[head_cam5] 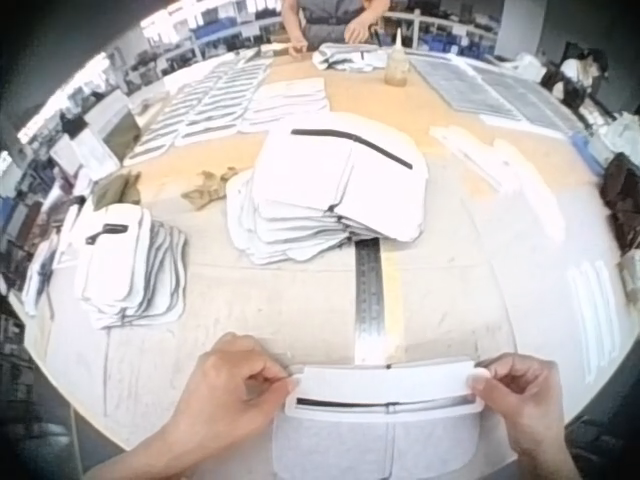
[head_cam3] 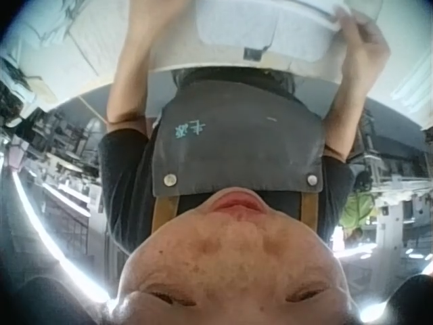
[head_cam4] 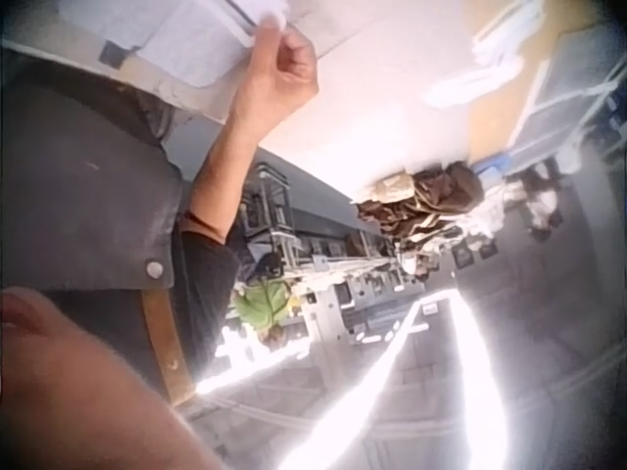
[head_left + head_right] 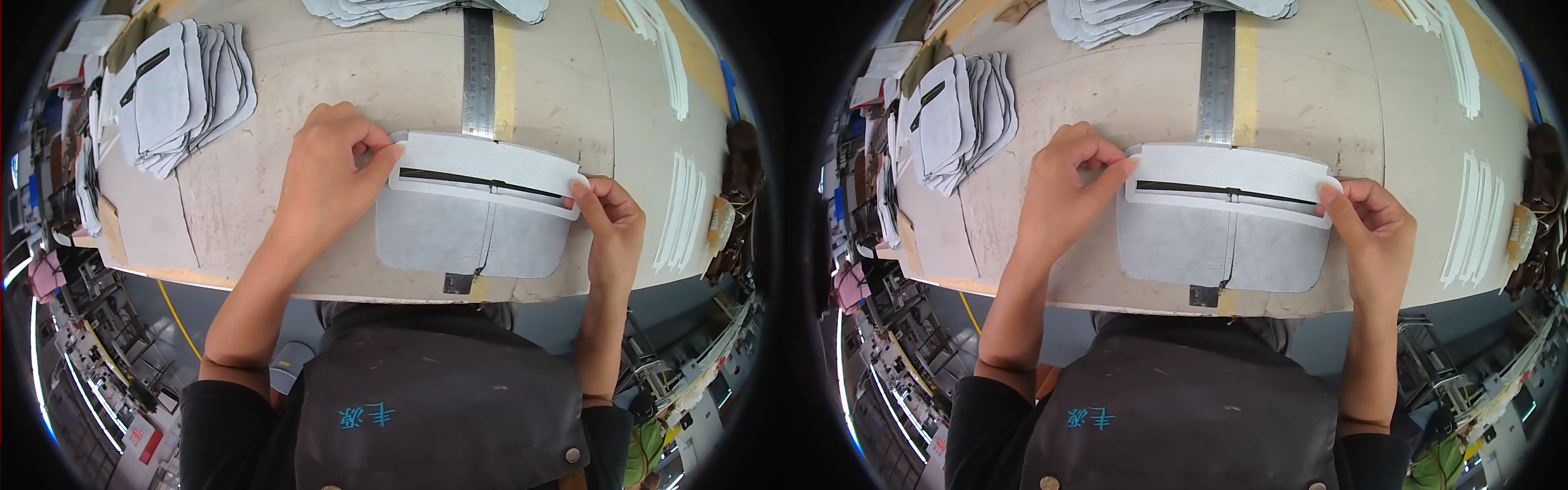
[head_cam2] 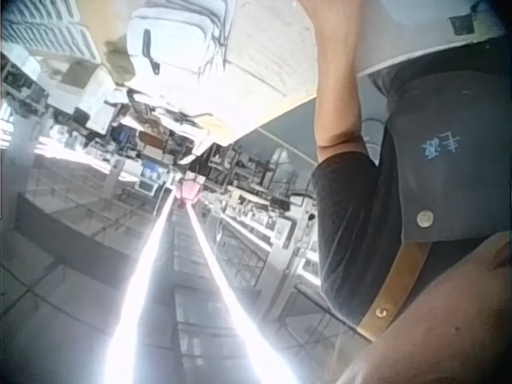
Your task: Assembling leather pouches by aligning and pressing together pieces with zippers and adhesive strips.
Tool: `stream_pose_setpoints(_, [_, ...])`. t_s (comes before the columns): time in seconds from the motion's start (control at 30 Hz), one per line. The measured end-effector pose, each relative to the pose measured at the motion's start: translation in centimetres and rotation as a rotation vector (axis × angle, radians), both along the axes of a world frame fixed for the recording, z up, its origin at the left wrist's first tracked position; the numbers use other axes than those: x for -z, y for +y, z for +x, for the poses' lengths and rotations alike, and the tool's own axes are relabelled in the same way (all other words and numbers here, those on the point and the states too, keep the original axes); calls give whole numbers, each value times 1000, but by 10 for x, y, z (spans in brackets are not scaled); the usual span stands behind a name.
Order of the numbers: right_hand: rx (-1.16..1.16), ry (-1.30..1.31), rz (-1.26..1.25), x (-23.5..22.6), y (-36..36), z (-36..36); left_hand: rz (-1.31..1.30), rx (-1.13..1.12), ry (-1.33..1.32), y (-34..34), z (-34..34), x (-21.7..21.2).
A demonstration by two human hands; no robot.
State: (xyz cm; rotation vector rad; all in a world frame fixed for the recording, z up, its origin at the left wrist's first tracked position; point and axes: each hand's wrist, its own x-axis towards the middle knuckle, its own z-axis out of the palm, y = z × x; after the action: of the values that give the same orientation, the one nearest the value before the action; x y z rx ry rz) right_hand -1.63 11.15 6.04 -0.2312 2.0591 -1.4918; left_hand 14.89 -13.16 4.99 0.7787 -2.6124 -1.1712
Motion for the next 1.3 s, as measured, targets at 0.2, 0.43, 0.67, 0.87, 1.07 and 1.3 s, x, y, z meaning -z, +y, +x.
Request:
stream_pose_setpoints(0.2, [41,35,48,3,-5,2,-35,10,0,0,-1,1])
stream_pose_setpoints(0.43, [47,63,84,4,-5,2,-30,14,29,1,-1,1])
stream_pose_setpoints(0.67, [55,74,103,5,-6,3,-60,23,18,1,1,2])
stream_pose_setpoints(0.87, [54,86,125,2,-7,3,-79,23,26,1,0,2])
stream_pose_setpoints(1.07, [56,82,124,3,-7,1,-90,25,39,2,-1,4])
stream_pose_setpoints(1.3, [63,90,132,2,-7,3,-109,18,51,4,0,6])
